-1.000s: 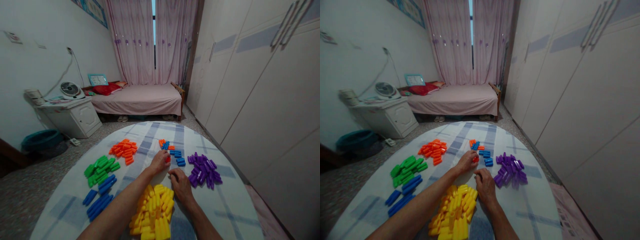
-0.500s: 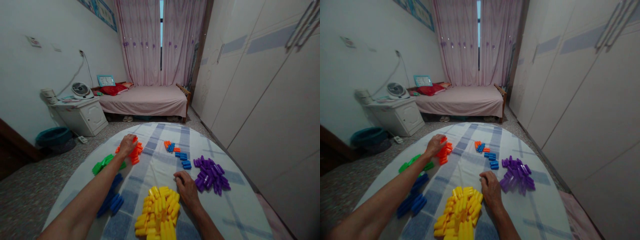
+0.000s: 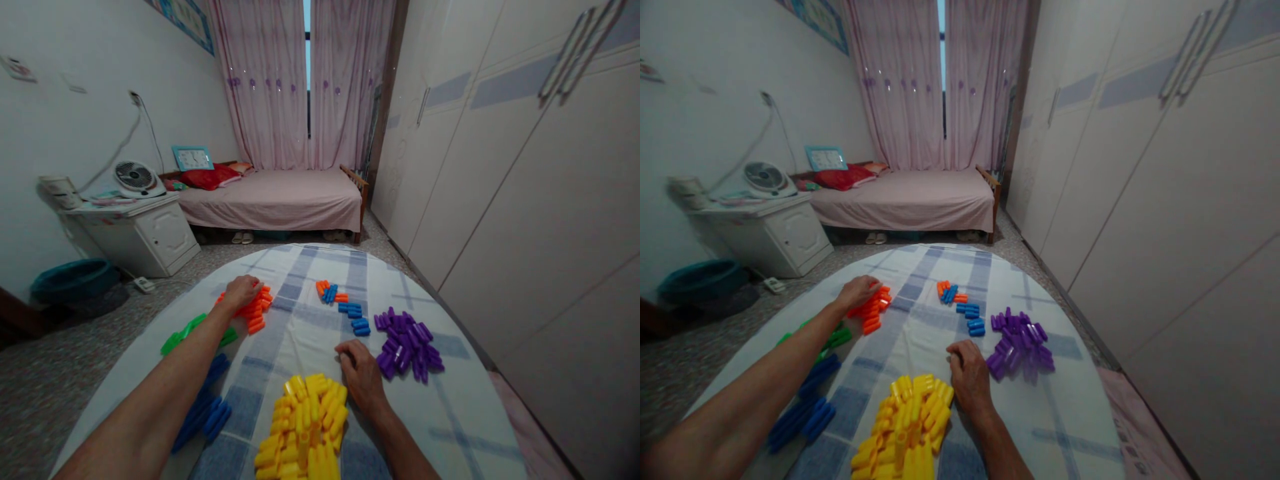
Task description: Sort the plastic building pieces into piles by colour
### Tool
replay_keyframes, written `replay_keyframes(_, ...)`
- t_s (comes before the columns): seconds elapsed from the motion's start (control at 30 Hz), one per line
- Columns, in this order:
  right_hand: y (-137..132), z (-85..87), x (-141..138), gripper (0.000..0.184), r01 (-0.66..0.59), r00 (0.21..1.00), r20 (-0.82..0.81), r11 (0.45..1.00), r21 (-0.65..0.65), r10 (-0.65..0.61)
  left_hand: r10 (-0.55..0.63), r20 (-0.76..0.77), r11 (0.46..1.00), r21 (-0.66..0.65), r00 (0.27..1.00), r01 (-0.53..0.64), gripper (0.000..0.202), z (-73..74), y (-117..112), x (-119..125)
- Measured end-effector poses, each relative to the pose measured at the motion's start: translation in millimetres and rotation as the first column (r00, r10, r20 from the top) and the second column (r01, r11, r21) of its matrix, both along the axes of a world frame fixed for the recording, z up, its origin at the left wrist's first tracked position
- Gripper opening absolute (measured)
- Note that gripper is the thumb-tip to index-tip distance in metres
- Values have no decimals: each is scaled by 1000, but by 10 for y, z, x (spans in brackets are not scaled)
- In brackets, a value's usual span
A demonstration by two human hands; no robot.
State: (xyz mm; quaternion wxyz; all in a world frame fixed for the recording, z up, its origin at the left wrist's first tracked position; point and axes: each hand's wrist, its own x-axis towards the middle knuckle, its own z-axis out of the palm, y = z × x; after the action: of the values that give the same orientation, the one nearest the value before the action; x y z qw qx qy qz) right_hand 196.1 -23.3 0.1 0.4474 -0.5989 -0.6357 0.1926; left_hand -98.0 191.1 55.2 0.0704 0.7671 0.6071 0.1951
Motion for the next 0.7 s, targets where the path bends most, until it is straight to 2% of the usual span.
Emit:
replay_keyframes(0.07, 1, -1, -3, 19, -3, 1000, -3, 1000, 2, 3, 6, -20, 997, 73, 1000, -4, 27, 40, -44, 165)
replay_keyframes(0.13, 0, 2, -5, 19, -6, 1000, -4, 1000, 4, 6, -36, -21, 990, 138, 999, 39, 28, 66, -133, 436)
replay_keyframes(0.27, -8, 18, -5, 20, -13, 1000, -6, 1000, -8, 13, -311, 6, 936, 177, 950, 305, 25, 9, -416, 1144)
replay_keyframes(0.33, -11, 26, -1, 20, -20, 1000, -8, 1000, -8, 20, -367, -23, 917, 159, 930, 366, 23, -65, -542, 1463)
replay_keyframes(0.4, -10, 31, 5, 21, -28, 1000, -4, 1000, -3, 28, -343, -78, 928, 126, 936, 351, 24, -142, -617, 1702)
replay_keyframes(0.5, -6, 31, 11, 21, -30, 1000, 5, 1000, -6, 30, -252, -142, 961, 79, 957, 265, 25, -226, -634, 1903)
replay_keyframes(0.7, -2, 16, 16, 21, -33, 999, -3, 999, -21, 33, -110, -135, 991, 60, 985, 119, 24, -290, -577, 1990)
